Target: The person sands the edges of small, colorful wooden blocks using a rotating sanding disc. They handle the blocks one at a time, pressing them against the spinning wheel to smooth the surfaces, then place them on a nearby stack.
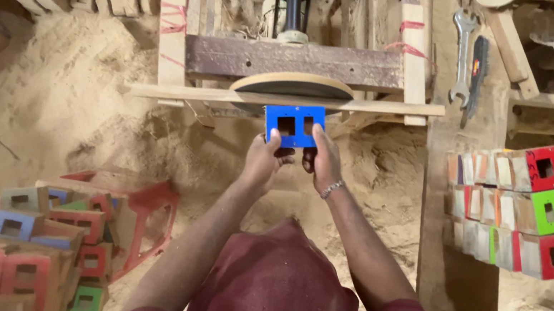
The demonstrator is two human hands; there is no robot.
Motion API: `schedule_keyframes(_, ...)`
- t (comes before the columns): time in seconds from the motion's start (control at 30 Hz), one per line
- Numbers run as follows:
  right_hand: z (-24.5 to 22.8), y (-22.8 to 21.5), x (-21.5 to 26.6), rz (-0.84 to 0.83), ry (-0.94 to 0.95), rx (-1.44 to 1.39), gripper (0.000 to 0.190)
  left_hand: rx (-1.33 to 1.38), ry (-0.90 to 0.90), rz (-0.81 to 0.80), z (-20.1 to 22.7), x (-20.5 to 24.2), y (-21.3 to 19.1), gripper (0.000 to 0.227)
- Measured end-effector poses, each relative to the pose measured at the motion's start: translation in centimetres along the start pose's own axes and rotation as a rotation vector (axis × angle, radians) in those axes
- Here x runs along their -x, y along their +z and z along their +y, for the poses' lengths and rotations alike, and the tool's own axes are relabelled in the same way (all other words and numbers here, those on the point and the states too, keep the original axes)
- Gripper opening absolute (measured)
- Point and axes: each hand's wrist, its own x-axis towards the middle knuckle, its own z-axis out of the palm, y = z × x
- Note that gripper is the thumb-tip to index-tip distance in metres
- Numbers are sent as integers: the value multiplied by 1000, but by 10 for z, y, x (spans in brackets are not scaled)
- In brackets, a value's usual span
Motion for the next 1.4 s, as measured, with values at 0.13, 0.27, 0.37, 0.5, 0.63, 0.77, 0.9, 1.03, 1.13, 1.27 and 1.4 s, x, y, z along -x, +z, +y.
schedule_keyframes(0.13,9,31,-42,93,85,41,44,-15,-107,182,14,-49,-19,35)
schedule_keyframes(0.27,14,48,-56,193,110,112,47,-113,-150,278,17,-73,-29,38)
schedule_keyframes(0.37,10,42,-61,252,90,82,48,-154,-161,292,10,-83,-17,38)
schedule_keyframes(0.5,-1,4,-60,322,65,52,45,-184,-219,310,-19,-88,18,36)
schedule_keyframes(0.63,-15,-31,-64,364,91,15,46,-244,-197,324,-47,-100,51,38)
schedule_keyframes(0.77,-30,-60,-56,344,26,111,53,-194,-253,208,-62,-106,75,37)
schedule_keyframes(0.9,-46,-90,-17,201,-221,358,49,-204,-339,-87,-48,-60,62,40)
schedule_keyframes(1.03,-51,-119,53,186,-423,1263,58,-731,265,-285,-44,19,34,69)
schedule_keyframes(1.13,-47,-122,96,-116,-545,1082,63,-638,4,-494,-52,58,24,73)
schedule_keyframes(1.27,-48,-115,118,-15,-85,1080,59,-586,-209,-466,-64,73,34,49)
schedule_keyframes(1.4,-45,-117,129,74,-213,819,69,-486,-240,-342,-69,87,51,43)
